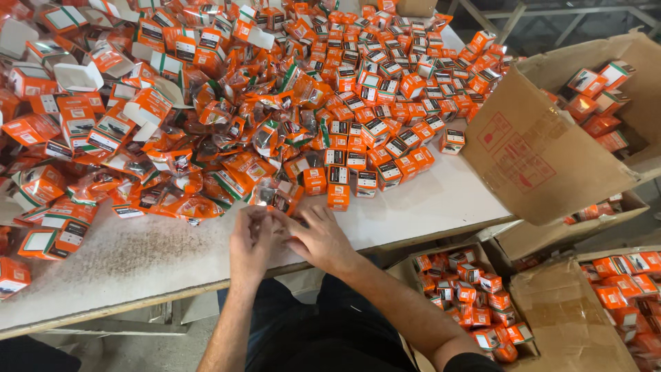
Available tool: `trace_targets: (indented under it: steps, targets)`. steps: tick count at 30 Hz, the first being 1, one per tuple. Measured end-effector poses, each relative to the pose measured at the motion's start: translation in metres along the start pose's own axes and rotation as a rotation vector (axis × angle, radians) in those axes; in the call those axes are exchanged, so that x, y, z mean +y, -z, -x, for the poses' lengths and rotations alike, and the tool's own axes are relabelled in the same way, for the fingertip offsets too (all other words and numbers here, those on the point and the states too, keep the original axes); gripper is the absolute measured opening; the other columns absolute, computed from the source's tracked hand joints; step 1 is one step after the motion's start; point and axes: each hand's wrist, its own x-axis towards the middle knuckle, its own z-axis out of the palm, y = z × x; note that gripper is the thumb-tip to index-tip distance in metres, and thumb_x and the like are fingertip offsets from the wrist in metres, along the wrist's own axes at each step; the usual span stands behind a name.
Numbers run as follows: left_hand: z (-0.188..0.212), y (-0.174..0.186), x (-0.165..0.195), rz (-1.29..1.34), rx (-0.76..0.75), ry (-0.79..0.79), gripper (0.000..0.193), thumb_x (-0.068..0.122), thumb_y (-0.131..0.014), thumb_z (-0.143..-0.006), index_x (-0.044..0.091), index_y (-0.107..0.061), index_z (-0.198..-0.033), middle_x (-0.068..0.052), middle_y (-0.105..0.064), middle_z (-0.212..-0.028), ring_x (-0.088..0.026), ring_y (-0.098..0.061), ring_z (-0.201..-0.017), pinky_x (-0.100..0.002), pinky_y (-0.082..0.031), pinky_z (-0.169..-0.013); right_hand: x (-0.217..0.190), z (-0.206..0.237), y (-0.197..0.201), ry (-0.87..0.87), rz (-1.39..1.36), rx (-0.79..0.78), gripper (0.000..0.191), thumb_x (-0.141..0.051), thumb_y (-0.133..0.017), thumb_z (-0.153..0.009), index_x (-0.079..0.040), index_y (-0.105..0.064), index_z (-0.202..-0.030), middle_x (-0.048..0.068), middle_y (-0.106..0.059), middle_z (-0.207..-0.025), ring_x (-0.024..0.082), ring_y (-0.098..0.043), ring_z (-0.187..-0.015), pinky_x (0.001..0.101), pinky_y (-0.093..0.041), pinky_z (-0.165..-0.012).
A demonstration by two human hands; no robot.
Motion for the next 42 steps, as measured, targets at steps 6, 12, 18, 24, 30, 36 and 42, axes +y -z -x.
trace_targets:
  steps: [6,12,18,24,30,36,42]
  targets:
    - [-0.102,0.002,0.035,0.106,0.055,-0.160,0.014,0.005,-0.060,-0.108,0.000,-0.055,-0.120,-0.006,-0.065,-0.111,-0.011,-0.065,-0.101,-0.026,-0.054,-0.090,0.011,0.002,-0.002,0.059,-0.148,0.085,0.028,-0.019,-0.079,-0.083,-0.011,-0.066,-0.107,0.013,-0.058,-0.109,0.037,-0.056,-0.110,0.0467,-0.044,-0.097]
    - [-0.217,-0.048,0.055,0.021,0.002,-0.263,0.019,0.004,-0.062,-0.103,0.004,-0.057,-0.122,-0.005,-0.069,-0.108,-0.013,-0.068,-0.100,-0.027,-0.058,-0.080,0.020,0.006,0.006,0.142,-0.291,0.029,0.041,0.004,-0.060,-0.081,-0.002,-0.066,-0.121,0.015,-0.064,-0.122,0.038,-0.059,-0.114,0.0475,-0.048,-0.099]
    - [-0.252,0.017,0.067,-0.805,0.262,-0.528,0.030,0.005,-0.074,-0.095,0.007,-0.061,-0.122,-0.016,-0.066,-0.113,-0.036,-0.063,-0.105,-0.050,-0.052,-0.088,0.030,0.015,-0.002,-0.149,-0.450,0.078,0.021,0.000,-0.062,-0.091,-0.004,-0.067,-0.111,0.013,-0.070,-0.102,0.036,-0.065,-0.100,0.0437,-0.051,-0.087]
    - [-0.257,0.093,0.048,-1.449,-0.020,-0.242,0.055,0.034,-0.091,-0.070,0.012,-0.064,-0.113,-0.022,-0.067,-0.100,-0.043,-0.062,-0.097,-0.056,-0.049,-0.078,0.038,0.020,-0.016,-0.151,-0.414,0.191,0.015,-0.008,-0.065,-0.092,-0.002,-0.065,-0.105,0.016,-0.070,-0.097,0.038,-0.063,-0.093,0.0464,-0.050,-0.080]
    - [-0.237,0.090,0.061,-0.919,0.146,-0.485,0.045,0.020,-0.087,-0.087,0.002,-0.052,-0.107,-0.015,-0.064,-0.100,-0.036,-0.062,-0.092,-0.047,-0.051,-0.082,0.039,0.025,-0.020,-0.238,-0.369,0.163,0.025,-0.018,-0.067,-0.103,-0.003,-0.062,-0.084,0.015,-0.062,-0.075,0.037,-0.062,-0.075,0.0459,-0.047,-0.068]
    - [-0.046,0.023,0.042,0.226,-0.202,-0.010,0.020,0.016,-0.063,-0.100,0.010,-0.044,-0.102,-0.006,-0.071,-0.112,-0.011,-0.061,-0.099,-0.026,-0.049,-0.083,0.017,0.029,0.007,-0.088,-0.525,0.218,0.030,-0.015,-0.081,-0.080,-0.006,-0.064,-0.103,0.014,-0.064,-0.097,0.029,-0.069,-0.073,0.0357,-0.052,-0.053]
    - [0.027,0.001,0.032,0.236,-0.318,0.267,0.012,0.016,-0.053,-0.110,0.007,-0.059,-0.115,-0.013,-0.064,-0.110,-0.016,-0.060,-0.102,-0.030,-0.051,-0.088,-0.014,0.025,0.031,0.159,-0.350,0.321,0.039,-0.004,-0.078,-0.079,-0.008,-0.065,-0.116,0.010,-0.069,-0.102,0.031,-0.070,-0.082,0.0391,-0.057,-0.066]
